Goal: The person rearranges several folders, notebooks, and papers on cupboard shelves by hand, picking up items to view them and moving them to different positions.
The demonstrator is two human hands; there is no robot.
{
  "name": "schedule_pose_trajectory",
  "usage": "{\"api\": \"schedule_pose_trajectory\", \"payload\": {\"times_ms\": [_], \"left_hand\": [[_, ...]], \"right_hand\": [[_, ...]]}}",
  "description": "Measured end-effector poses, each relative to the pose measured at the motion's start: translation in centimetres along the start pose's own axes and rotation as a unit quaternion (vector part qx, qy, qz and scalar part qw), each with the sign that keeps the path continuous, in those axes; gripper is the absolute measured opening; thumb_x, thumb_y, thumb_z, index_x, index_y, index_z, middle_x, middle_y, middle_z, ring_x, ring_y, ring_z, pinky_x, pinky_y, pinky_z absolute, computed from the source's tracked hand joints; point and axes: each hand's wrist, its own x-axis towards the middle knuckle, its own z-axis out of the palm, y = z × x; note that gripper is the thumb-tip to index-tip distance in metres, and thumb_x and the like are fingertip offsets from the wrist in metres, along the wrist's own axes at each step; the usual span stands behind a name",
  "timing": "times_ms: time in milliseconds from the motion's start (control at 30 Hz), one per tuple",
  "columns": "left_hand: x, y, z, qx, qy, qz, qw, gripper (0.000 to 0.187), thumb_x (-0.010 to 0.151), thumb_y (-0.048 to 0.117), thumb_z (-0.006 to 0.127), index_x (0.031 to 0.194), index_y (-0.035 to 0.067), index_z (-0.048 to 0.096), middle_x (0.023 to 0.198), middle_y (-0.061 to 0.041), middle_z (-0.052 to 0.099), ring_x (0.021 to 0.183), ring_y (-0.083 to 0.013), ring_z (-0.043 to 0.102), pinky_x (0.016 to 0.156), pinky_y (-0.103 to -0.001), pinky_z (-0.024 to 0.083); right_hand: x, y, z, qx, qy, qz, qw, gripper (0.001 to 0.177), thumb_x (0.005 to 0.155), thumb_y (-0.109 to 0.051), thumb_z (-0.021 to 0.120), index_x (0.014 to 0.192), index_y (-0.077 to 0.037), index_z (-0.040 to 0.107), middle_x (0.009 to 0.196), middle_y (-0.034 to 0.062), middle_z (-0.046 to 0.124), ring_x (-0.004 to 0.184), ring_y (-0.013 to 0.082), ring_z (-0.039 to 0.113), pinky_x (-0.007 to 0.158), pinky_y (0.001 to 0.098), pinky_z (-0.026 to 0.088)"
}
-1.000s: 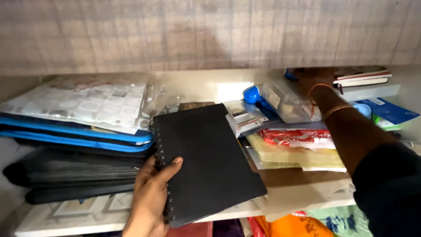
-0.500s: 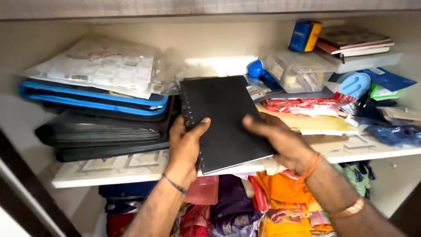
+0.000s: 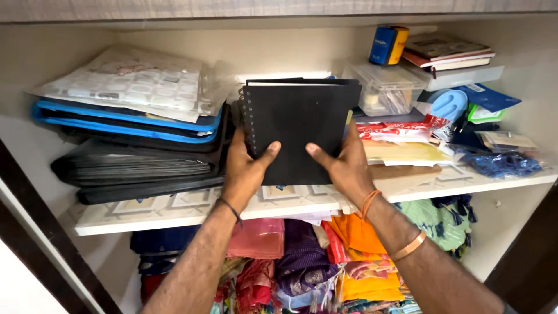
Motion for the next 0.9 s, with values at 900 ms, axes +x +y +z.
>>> {"api": "schedule_pose_trajectory", "payload": {"times_ms": [900], "left_hand": [[-0.5, -2.5, 0.3, 0.273, -0.026, -0.028, 0.961, 0.093, 0.096, 0.022, 0.071, 0.162, 0.003, 0.009, 0.154, -0.032, 0.037, 0.140, -0.0463, 0.045, 0.112, -0.047, 0.042]], "right_hand": [[0.4, 2.9, 0.3, -0.122, -0.041, 0.059, 0.990, 0.055, 0.089, -0.011, 0.074, 0.138, 0.000, 0.052, 0.120, 0.0149, 0.072, 0.110, 0.0231, 0.069, 0.097, 0.0344, 0.054]]}}
